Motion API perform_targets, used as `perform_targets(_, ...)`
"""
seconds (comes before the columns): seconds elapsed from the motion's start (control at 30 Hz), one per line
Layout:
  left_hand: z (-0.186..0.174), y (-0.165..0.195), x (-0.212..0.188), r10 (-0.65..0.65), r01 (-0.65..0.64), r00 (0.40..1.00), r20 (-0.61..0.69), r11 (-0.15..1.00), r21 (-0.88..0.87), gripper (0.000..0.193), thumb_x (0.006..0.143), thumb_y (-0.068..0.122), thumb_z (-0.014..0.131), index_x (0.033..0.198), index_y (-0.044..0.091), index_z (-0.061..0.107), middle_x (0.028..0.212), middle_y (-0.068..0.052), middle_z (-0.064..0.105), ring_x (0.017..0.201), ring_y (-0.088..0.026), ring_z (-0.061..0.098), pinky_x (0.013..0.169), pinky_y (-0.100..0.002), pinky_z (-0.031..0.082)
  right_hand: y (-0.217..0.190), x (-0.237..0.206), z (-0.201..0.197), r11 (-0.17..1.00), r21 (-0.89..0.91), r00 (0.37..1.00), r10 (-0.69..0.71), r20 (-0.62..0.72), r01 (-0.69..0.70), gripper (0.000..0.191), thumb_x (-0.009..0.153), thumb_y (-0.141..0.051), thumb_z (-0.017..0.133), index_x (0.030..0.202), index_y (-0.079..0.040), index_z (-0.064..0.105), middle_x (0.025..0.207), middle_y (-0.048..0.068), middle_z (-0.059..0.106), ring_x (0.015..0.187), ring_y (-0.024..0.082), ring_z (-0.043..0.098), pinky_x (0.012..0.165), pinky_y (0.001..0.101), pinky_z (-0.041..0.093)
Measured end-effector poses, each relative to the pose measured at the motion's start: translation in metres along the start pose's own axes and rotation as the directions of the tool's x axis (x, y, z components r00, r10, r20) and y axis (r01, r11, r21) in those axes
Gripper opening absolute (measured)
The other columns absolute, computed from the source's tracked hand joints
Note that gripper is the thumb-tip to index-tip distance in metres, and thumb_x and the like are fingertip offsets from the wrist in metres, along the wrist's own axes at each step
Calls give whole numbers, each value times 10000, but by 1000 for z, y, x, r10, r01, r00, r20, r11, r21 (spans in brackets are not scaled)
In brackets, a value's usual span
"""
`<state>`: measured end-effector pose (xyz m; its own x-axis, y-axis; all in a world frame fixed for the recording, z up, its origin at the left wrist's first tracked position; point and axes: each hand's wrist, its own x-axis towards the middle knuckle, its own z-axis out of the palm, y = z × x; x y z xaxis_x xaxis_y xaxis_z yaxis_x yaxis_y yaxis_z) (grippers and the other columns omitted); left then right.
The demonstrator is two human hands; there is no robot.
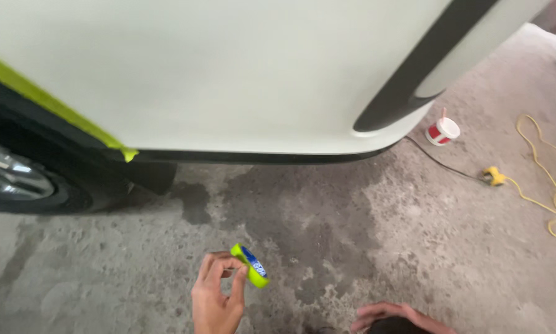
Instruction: The person applies a strip of bright green tape along the lower edge of a white car's rear quarter panel. They smooth the tape with their fingers to ensure it adheres, then tear off the end and press the final section firmly.
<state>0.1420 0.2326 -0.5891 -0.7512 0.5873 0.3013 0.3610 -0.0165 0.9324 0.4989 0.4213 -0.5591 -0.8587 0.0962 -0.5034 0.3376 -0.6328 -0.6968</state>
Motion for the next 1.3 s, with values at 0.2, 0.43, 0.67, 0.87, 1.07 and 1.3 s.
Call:
perform_targets(0.2,-10,28,0,-19,12,995,97,997,77,82,854,82,737,898,55,673,951,-109,696,794,-260,699,636,-341,572,-99,2,72,848,71,836,-530,142,526,629,1050,-369,631,1422,130,543,1220,292,654,1141,374,628,1010,459,460)
perform_targets(0.43,-13,73,25,-46,58,995,83,985,-160,60,882,58,724,898,25,676,883,-80,680,712,-163,692,622,-285,569,-103,149,140,-99,-935,781,-524,341,342,444,860,-384,778,1106,-38,649,1198,112,607,1141,280,576,928,398,471)
perform_targets(0.67,-42,68,56,-117,98,993,-20,902,-420,62,946,28,699,925,-29,686,926,-35,668,833,-63,628,741,-227,546,-123,165,145,-126,-916,729,-568,382,381,284,953,-333,635,934,-50,649,937,94,634,927,251,621,887,394,497)
perform_targets(0.87,-36,67,67,-29,-51,988,-151,865,-499,41,968,-15,671,949,-47,655,997,-38,646,923,-76,641,846,-223,562,-153,145,174,-446,-882,613,-657,440,154,272,948,-293,655,803,-68,699,745,65,651,796,270,640,875,410,487)
perform_targets(1.07,-31,49,66,-92,-25,981,-169,809,-587,62,975,-1,679,955,-53,651,985,-25,623,891,-64,613,792,-209,526,-153,133,157,-438,-895,597,-697,397,85,252,906,-292,726,759,-87,720,656,30,615,701,203,627,941,432,514)
perform_targets(1.3,-59,48,76,39,-100,939,-343,982,-160,138,1025,9,605,1059,-16,736,1047,-80,749,923,-169,730,835,-290,607,-123,130,154,-180,-983,611,-773,168,43,306,866,-284,743,692,-38,689,580,62,584,641,200,580,579,361,465)
